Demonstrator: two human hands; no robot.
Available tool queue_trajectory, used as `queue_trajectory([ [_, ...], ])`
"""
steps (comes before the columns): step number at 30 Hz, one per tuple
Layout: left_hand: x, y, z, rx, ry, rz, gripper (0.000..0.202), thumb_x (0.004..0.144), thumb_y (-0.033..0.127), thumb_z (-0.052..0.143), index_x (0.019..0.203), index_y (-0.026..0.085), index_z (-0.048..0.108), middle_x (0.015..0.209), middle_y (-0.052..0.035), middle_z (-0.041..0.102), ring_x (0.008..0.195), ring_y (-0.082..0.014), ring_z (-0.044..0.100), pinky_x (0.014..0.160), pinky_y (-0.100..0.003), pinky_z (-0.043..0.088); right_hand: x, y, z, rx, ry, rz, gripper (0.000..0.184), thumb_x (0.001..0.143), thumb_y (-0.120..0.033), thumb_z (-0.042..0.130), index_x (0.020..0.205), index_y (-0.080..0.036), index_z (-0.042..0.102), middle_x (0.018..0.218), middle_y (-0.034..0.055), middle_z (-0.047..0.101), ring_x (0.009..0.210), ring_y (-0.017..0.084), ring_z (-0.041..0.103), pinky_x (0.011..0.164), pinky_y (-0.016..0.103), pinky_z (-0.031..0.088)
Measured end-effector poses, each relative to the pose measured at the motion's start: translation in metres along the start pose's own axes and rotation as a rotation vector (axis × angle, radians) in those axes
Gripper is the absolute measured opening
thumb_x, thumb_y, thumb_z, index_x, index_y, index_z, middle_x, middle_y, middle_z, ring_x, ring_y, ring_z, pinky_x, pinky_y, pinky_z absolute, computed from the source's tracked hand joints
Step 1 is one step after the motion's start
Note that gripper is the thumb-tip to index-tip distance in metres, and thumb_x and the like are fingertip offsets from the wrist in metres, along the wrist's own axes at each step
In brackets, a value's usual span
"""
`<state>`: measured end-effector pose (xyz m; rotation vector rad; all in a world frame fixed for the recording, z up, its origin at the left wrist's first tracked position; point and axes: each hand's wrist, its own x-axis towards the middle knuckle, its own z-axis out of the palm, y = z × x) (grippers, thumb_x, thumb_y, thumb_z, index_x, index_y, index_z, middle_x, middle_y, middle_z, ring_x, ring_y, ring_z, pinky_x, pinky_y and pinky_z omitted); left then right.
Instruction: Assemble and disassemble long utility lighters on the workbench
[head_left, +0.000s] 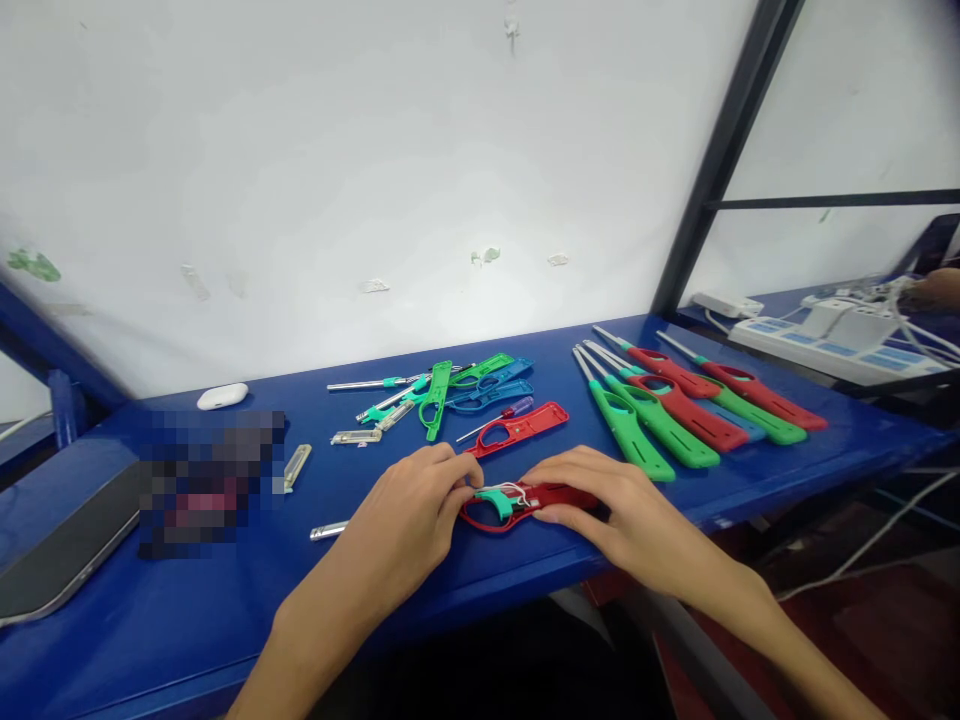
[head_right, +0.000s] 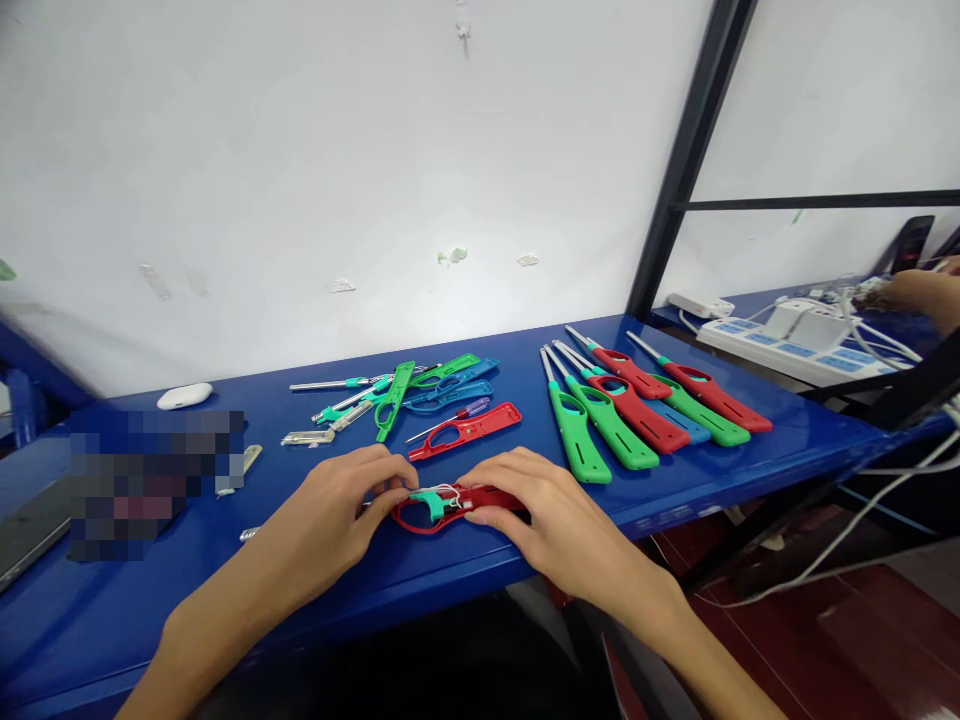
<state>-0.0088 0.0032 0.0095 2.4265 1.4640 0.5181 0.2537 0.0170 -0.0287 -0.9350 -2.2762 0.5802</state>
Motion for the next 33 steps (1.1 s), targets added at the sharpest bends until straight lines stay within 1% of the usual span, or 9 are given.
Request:
queue_trajectory([
  [4,0.001,-0.0014,0.0014,-0.012,-0.007,0.023,0.025,0.104,0.012,0.046,0.101,0.023,0.069,0.101,-0.0041,0.067,0.092,-0.0229,0.063,0.082,-0.036,0.047,0.0003,0.0017,0.0005,-0.003,0.005,-0.009,0.024,0.104,-0.037,0.063,0.126,-0.031,0.07,0.125,0.0015,0.074,0.117,0.022,0.065,0.104,0.036,0.051],
  [8,0.0019,-0.0029,0.0019,-0.027,-0.004,0.034,0.028,0.104,0.012,0.046,0.099,0.023,0.071,0.1,-0.0037,0.068,0.092,-0.0218,0.064,0.083,-0.035,0.048,0.0001,0.0025,0.0015,-0.003,0.005,-0.012,0.024,0.104,-0.037,0.063,0.126,-0.031,0.071,0.125,0.0021,0.074,0.117,0.023,0.065,0.104,0.037,0.052],
  [14,-0.0012,-0.0003,-0.0007,-0.031,-0.006,0.031,0.031,0.103,0.009,0.047,0.095,0.023,0.074,0.101,-0.0037,0.069,0.092,-0.0216,0.065,0.083,-0.034,0.049,-0.0008,0.0008,0.0013,-0.01,-0.004,-0.013,0.024,0.104,-0.036,0.064,0.127,-0.031,0.07,0.126,0.0,0.073,0.118,0.02,0.064,0.105,0.034,0.05],
  [20,-0.0015,0.005,-0.001,-0.013,-0.024,0.018,0.033,0.103,0.01,0.047,0.1,0.023,0.077,0.102,-0.004,0.07,0.095,-0.0236,0.066,0.088,-0.038,0.05,0.0011,-0.0038,-0.0008,-0.031,-0.04,-0.016,0.028,0.107,-0.031,0.059,0.132,-0.034,0.071,0.13,-0.001,0.071,0.121,0.018,0.062,0.109,0.032,0.047],
  [23,-0.0013,0.0053,0.0003,-0.004,-0.014,0.007,0.032,0.104,0.011,0.047,0.105,0.023,0.077,0.104,-0.0052,0.07,0.097,-0.0251,0.066,0.089,-0.039,0.05,0.0021,-0.0038,-0.0007,-0.038,-0.037,-0.008,0.027,0.107,-0.031,0.06,0.131,-0.032,0.072,0.129,-0.0001,0.07,0.121,0.018,0.063,0.109,0.031,0.047],
  [29,-0.0027,0.0056,0.0,-0.026,-0.018,0.005,0.032,0.104,0.01,0.046,0.104,0.024,0.076,0.108,-0.0035,0.068,0.099,-0.0222,0.066,0.089,-0.037,0.05,0.0019,-0.003,-0.0002,-0.037,-0.036,-0.009,0.026,0.106,-0.03,0.061,0.13,-0.03,0.072,0.128,0.0007,0.071,0.12,0.018,0.063,0.108,0.032,0.048],
  [33,-0.0023,0.0042,0.0017,-0.034,-0.013,0.004,0.032,0.104,0.009,0.046,0.103,0.023,0.074,0.108,-0.0032,0.068,0.1,-0.0222,0.065,0.09,-0.037,0.049,0.0019,-0.003,-0.0002,-0.039,-0.029,-0.016,0.026,0.106,-0.029,0.061,0.13,-0.029,0.072,0.128,0.001,0.072,0.12,0.018,0.063,0.108,0.032,0.049],
])
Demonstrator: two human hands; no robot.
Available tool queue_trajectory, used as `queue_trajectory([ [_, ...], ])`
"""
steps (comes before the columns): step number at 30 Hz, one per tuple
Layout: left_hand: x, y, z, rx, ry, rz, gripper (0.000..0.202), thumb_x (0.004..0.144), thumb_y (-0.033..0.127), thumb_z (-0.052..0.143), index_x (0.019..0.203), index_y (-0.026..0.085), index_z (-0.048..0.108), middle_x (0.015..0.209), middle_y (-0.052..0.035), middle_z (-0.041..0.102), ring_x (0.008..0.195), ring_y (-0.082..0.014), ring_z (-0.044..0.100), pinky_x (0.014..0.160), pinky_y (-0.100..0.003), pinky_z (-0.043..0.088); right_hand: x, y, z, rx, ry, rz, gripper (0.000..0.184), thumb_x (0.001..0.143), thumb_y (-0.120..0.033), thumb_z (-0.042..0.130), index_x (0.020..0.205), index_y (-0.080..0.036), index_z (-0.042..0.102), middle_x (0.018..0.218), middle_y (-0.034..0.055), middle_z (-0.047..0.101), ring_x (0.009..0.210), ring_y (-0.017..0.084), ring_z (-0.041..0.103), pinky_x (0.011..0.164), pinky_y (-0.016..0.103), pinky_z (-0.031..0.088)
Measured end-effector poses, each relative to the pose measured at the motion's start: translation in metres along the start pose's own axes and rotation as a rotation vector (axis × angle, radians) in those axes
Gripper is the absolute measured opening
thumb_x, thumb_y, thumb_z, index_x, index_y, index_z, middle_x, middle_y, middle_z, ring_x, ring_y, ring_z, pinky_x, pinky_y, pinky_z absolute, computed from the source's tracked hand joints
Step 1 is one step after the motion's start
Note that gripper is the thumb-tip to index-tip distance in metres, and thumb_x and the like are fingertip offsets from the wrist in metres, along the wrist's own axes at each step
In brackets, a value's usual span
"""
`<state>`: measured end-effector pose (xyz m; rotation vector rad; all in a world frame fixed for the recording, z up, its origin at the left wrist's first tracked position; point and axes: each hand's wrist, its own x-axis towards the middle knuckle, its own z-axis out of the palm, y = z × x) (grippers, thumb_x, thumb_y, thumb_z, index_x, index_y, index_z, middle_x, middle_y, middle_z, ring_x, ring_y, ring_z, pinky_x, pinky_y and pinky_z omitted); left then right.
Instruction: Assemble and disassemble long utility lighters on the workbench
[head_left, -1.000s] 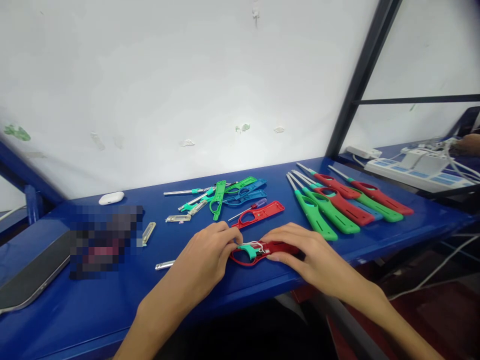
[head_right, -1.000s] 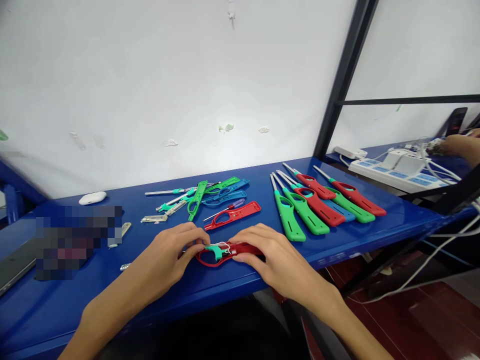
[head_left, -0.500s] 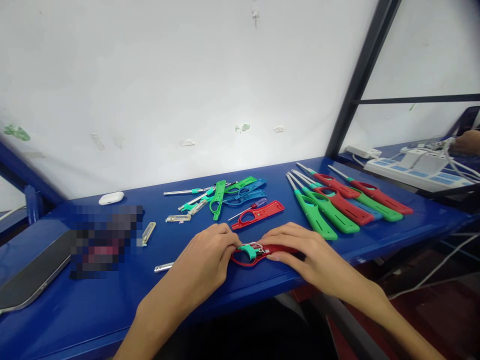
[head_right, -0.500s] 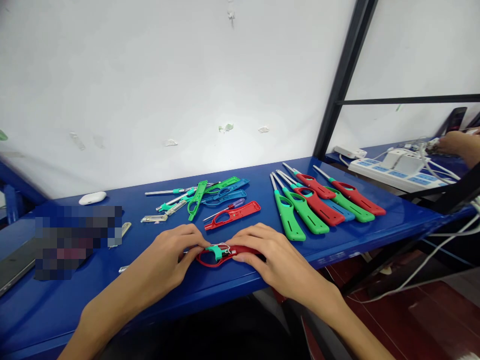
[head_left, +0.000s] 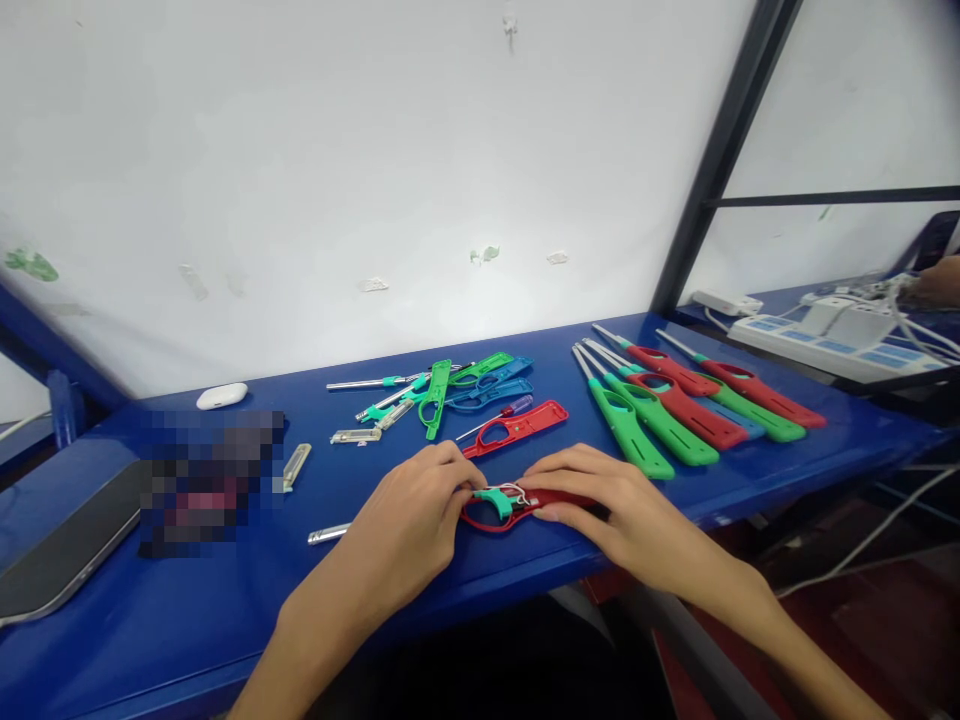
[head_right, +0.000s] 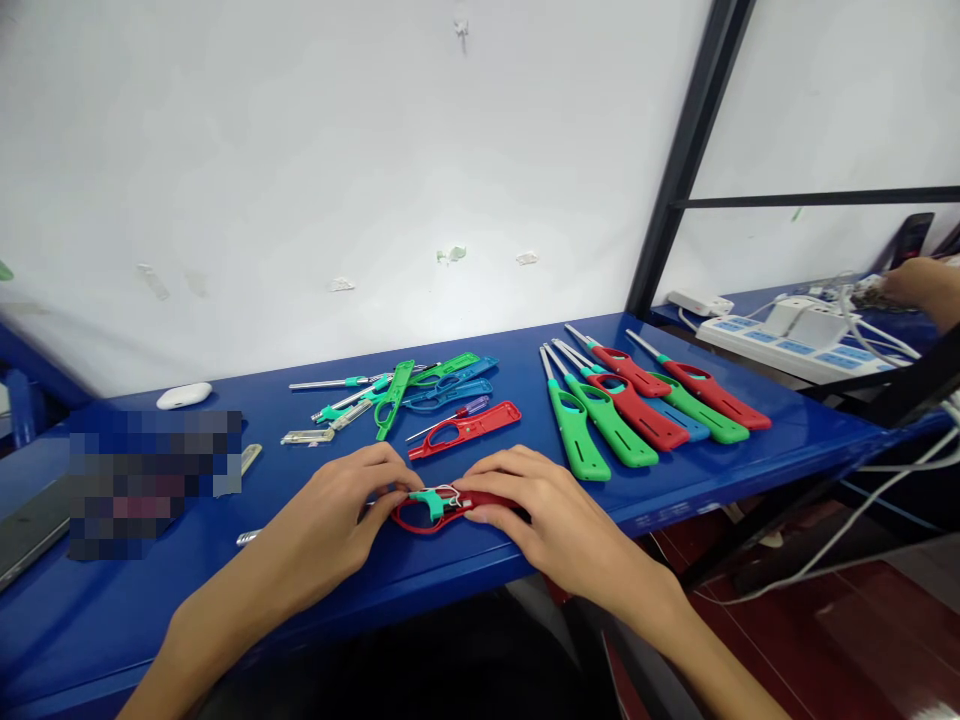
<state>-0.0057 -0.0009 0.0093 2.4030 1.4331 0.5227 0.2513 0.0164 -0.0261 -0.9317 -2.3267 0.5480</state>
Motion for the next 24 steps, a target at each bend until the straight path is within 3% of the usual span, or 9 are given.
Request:
queue_trajectory([
  [24,0.0013,-0.0031,0.0069,0.017,0.031,-0.02,0.027,0.099,0.002,0.045,0.099,0.021,0.064,0.102,-0.0035,0.064,0.092,-0.023,0.063,0.077,-0.035,0.046,-0.0002,0.0048,0.0031,-0.019,0.04,-0.035,0.024,0.106,-0.031,0.06,0.125,-0.028,0.075,0.125,0.0025,0.072,0.117,0.019,0.065,0.106,0.034,0.051],
])
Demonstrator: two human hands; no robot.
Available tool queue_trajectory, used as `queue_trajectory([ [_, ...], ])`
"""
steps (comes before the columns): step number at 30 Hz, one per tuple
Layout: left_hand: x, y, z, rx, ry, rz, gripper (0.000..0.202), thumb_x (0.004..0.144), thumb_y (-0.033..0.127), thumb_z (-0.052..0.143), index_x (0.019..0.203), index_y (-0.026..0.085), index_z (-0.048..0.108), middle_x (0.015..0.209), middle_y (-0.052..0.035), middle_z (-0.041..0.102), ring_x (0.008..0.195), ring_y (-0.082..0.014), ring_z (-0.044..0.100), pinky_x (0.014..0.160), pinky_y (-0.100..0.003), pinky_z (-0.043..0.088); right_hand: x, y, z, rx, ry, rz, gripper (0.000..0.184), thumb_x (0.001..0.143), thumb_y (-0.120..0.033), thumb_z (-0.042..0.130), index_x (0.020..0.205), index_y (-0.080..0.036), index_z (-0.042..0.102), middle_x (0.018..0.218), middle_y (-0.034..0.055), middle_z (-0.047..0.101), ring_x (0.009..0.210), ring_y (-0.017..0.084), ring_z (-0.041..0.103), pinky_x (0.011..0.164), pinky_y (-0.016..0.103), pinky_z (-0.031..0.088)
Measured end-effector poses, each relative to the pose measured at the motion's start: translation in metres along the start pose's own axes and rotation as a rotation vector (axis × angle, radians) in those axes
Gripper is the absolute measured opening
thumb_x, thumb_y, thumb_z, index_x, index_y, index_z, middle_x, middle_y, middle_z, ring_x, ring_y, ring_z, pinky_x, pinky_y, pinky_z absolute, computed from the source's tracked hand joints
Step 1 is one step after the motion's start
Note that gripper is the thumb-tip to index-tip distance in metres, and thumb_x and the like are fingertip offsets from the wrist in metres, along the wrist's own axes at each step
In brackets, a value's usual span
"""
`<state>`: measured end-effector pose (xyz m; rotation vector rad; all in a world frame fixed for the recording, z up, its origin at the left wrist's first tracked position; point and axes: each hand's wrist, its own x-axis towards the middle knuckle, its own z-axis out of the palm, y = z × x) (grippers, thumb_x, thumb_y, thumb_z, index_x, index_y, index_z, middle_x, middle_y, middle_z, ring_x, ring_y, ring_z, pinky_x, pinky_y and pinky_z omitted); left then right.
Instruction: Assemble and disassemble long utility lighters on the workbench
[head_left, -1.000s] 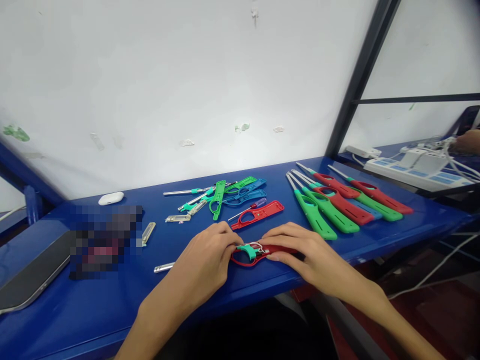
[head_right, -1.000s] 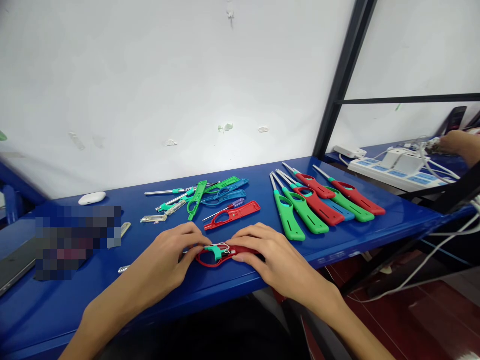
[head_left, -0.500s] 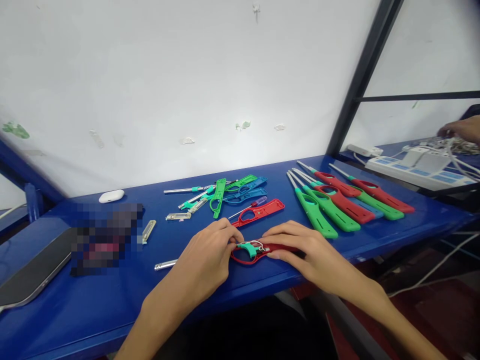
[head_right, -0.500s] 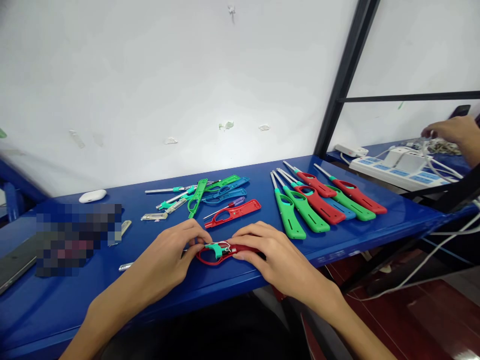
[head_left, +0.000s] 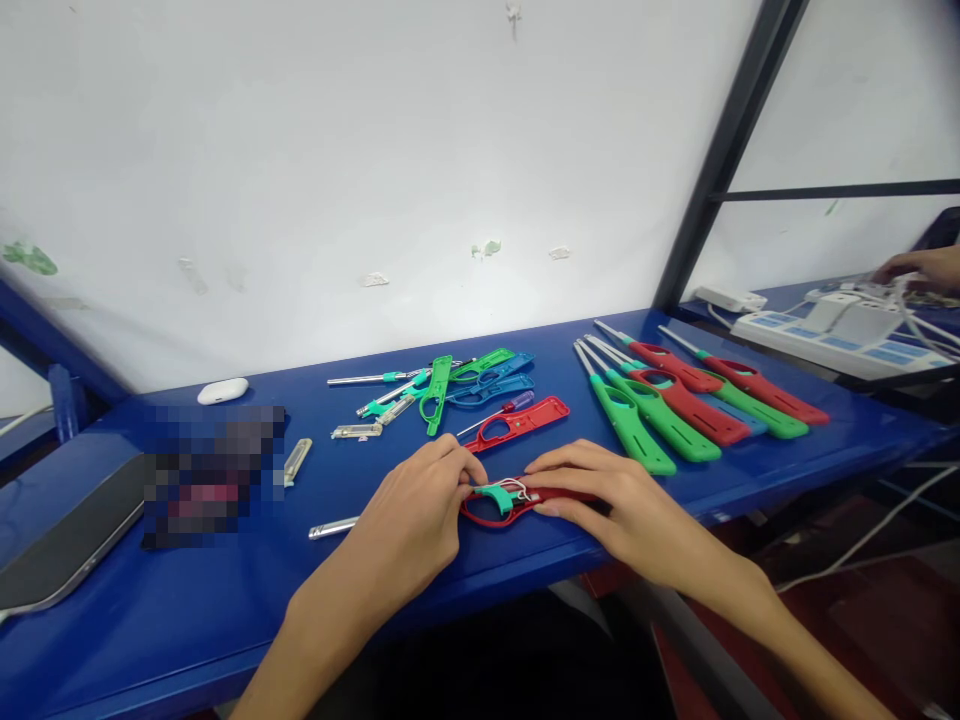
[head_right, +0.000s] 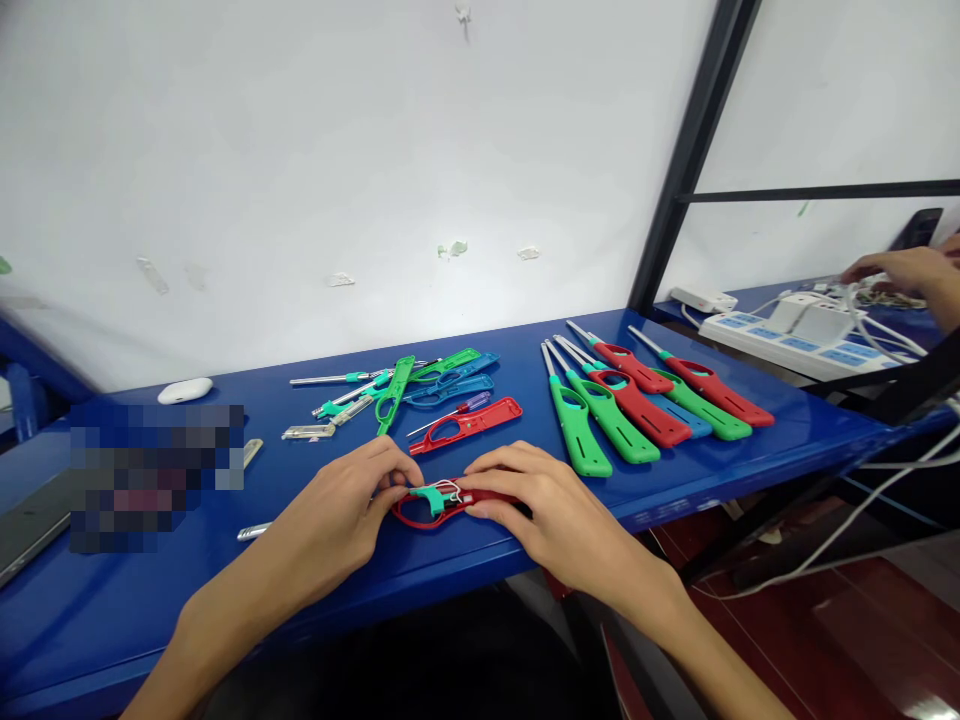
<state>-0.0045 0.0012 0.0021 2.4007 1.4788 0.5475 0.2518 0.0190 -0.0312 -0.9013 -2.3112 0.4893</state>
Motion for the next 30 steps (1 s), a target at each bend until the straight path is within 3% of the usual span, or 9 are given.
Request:
queue_trajectory([
  [8,0.0,0.002,-0.004,0.005,-0.002,-0.004,0.029,0.098,0.002,0.049,0.095,0.022,0.07,0.099,-0.0027,0.067,0.092,-0.0223,0.065,0.081,-0.036,0.049,-0.002,0.0,-0.001,-0.003,-0.006,0.006,0.023,0.106,-0.032,0.06,0.125,-0.03,0.074,0.126,0.0008,0.072,0.118,0.018,0.064,0.107,0.032,0.051],
  [12,-0.001,0.003,-0.004,0.008,-0.003,0.001,0.033,0.097,0.0,0.049,0.093,0.022,0.073,0.1,-0.0029,0.068,0.091,-0.0216,0.065,0.085,-0.036,0.05,-0.001,-0.002,-0.003,-0.002,-0.023,-0.006,0.03,0.107,-0.034,0.059,0.135,-0.035,0.068,0.128,-0.0022,0.071,0.12,0.016,0.062,0.107,0.03,0.049],
  [18,-0.001,0.007,-0.007,0.0,-0.005,-0.017,0.034,0.098,0.002,0.05,0.092,0.022,0.076,0.099,-0.0037,0.069,0.091,-0.0223,0.067,0.084,-0.037,0.051,0.0,-0.003,-0.004,-0.05,-0.054,-0.038,0.034,0.109,-0.033,0.053,0.139,-0.035,0.068,0.13,0.0025,0.068,0.12,0.018,0.062,0.106,0.033,0.05],
  [26,-0.007,0.011,-0.016,-0.029,-0.027,0.006,0.029,0.103,0.014,0.052,0.103,0.028,0.078,0.104,-0.0013,0.071,0.098,-0.0218,0.067,0.093,-0.038,0.05,0.0,-0.003,-0.005,-0.073,-0.057,-0.055,0.031,0.109,-0.033,0.052,0.134,-0.033,0.072,0.129,0.0045,0.069,0.119,0.021,0.063,0.104,0.037,0.053],
  [30,-0.011,0.013,-0.021,-0.017,-0.082,0.032,0.037,0.102,0.008,0.049,0.107,0.029,0.079,0.106,-0.0018,0.069,0.096,-0.021,0.065,0.092,-0.038,0.05,0.0,-0.002,-0.005,-0.071,-0.061,-0.059,0.032,0.109,-0.033,0.052,0.135,-0.034,0.07,0.129,0.0039,0.068,0.119,0.02,0.062,0.104,0.035,0.052],
])
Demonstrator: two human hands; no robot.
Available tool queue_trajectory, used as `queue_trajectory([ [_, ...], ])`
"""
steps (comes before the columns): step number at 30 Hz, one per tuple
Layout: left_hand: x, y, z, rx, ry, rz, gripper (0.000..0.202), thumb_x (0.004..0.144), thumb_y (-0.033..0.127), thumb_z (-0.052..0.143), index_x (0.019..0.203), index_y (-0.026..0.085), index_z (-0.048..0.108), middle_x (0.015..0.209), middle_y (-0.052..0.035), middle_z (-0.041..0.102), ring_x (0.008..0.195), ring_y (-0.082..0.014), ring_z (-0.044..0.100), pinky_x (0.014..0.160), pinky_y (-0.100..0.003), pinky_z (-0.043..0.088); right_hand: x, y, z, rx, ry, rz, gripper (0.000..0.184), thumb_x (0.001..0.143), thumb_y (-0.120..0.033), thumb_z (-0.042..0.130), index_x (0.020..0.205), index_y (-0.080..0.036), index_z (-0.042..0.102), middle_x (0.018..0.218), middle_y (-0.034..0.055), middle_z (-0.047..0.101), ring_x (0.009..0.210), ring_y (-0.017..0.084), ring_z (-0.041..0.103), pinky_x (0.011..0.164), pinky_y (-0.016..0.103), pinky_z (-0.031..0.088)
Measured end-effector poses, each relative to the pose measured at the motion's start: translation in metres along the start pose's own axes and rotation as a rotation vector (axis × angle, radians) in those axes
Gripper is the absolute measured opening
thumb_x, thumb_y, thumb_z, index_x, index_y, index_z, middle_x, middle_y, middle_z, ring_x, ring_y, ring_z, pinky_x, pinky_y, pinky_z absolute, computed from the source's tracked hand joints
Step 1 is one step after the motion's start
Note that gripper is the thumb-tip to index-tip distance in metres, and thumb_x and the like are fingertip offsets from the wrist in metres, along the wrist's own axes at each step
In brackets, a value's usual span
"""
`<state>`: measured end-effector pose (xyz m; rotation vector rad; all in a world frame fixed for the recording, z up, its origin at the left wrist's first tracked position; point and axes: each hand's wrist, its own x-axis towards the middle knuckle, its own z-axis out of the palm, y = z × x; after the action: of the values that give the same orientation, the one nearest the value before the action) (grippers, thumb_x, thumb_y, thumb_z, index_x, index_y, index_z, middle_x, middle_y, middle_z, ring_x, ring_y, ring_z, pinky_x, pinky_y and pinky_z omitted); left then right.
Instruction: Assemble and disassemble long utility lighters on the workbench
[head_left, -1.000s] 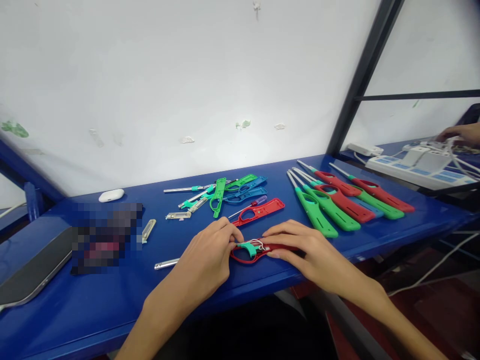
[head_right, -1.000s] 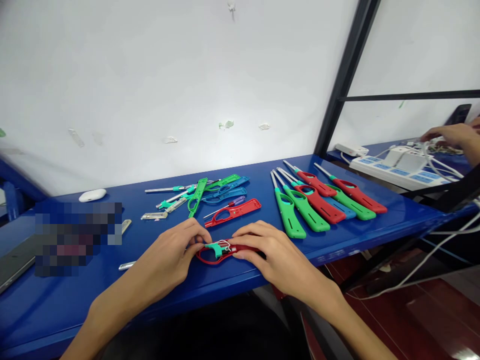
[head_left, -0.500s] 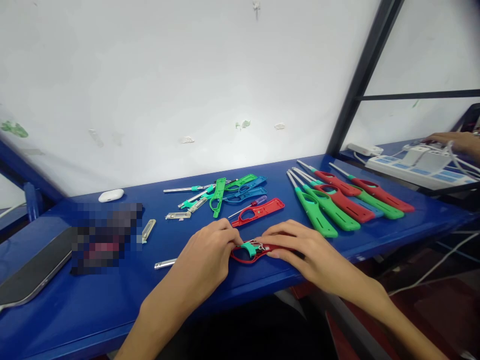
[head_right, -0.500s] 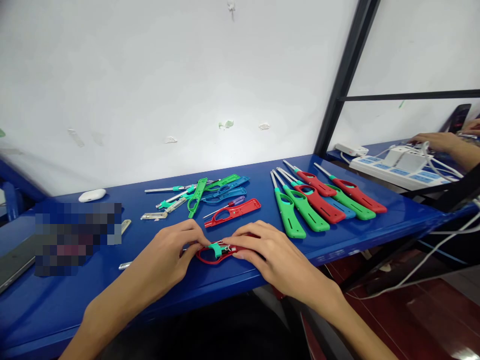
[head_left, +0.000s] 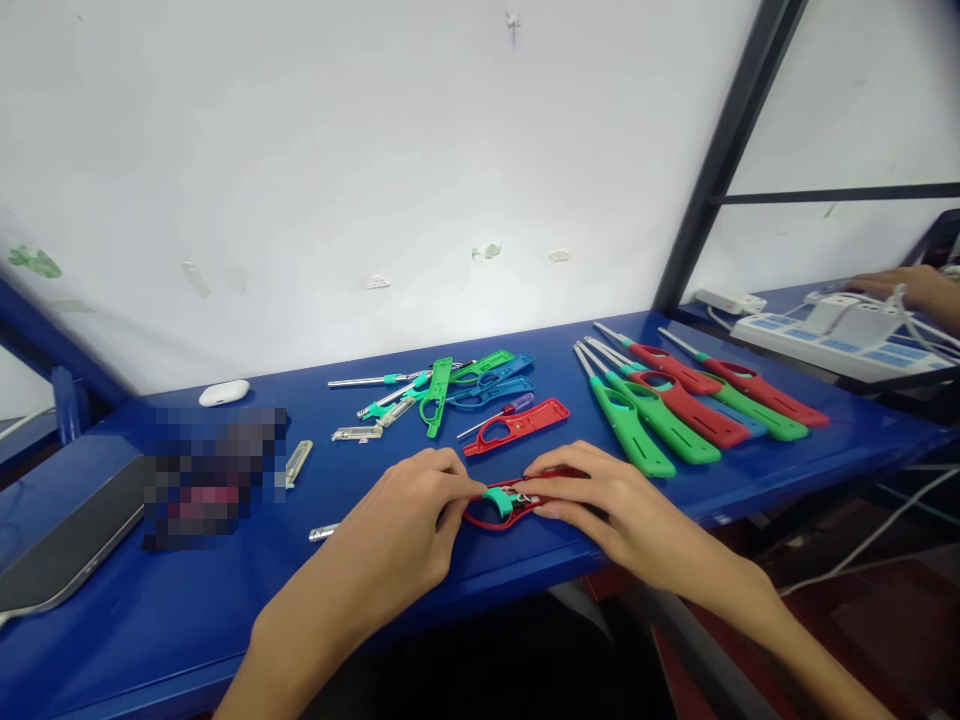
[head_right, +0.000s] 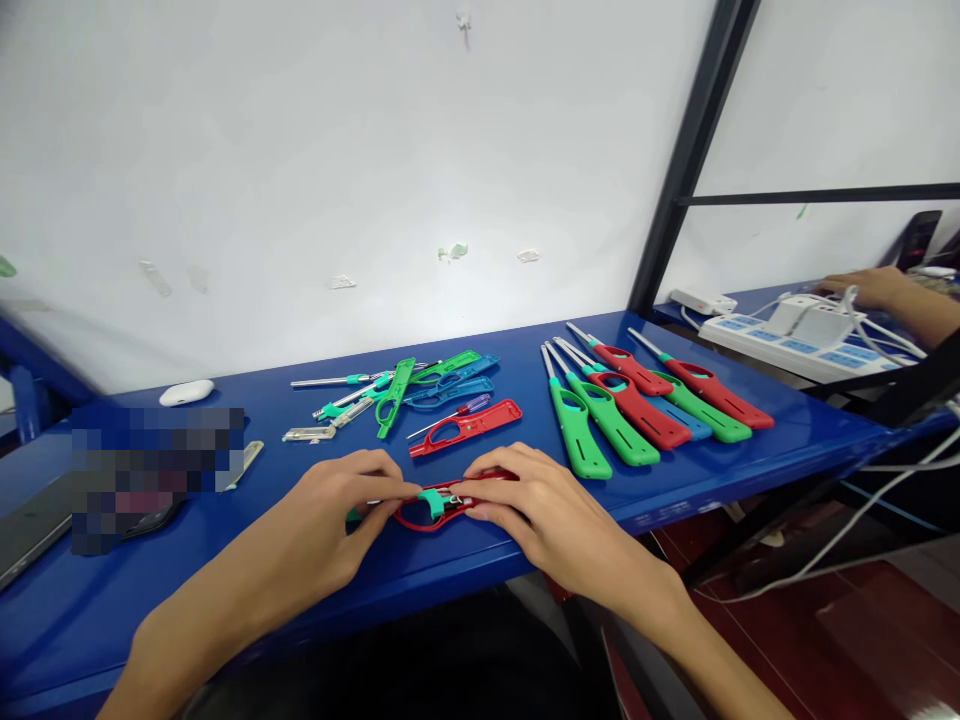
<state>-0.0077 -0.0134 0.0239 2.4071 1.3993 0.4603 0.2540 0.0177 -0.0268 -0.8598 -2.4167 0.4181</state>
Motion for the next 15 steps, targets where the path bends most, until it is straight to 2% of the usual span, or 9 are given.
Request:
queue_trajectory([
  [4,-0.0019,0.0008,-0.0003,0.002,-0.018,0.008,0.038,0.103,0.008,0.047,0.106,0.028,0.079,0.105,-0.0026,0.068,0.095,-0.0204,0.065,0.091,-0.037,0.05,-0.0002,-0.0009,0.0004,0.007,0.002,0.008,0.031,0.109,-0.032,0.053,0.135,-0.033,0.07,0.129,0.0032,0.068,0.119,0.019,0.062,0.105,0.033,0.05],
  [10,-0.0042,-0.0012,0.0031,0.002,0.013,-0.004,0.034,0.107,0.015,0.047,0.116,0.03,0.076,0.112,-0.0025,0.069,0.106,-0.0222,0.065,0.097,-0.039,0.05,0.0011,-0.0031,0.0002,0.023,0.007,0.016,0.031,0.109,-0.03,0.053,0.137,-0.035,0.067,0.129,0.0003,0.068,0.121,0.017,0.062,0.107,0.031,0.05],
  [15,-0.0081,0.0025,0.0027,0.027,0.019,0.023,0.032,0.108,0.017,0.047,0.119,0.029,0.074,0.114,-0.0033,0.07,0.107,-0.0225,0.067,0.097,-0.039,0.052,-0.0027,-0.0008,0.0015,0.016,0.103,0.046,0.033,0.106,-0.035,0.061,0.139,-0.039,0.061,0.137,-0.0021,0.067,0.127,0.017,0.063,0.11,0.032,0.05],
])
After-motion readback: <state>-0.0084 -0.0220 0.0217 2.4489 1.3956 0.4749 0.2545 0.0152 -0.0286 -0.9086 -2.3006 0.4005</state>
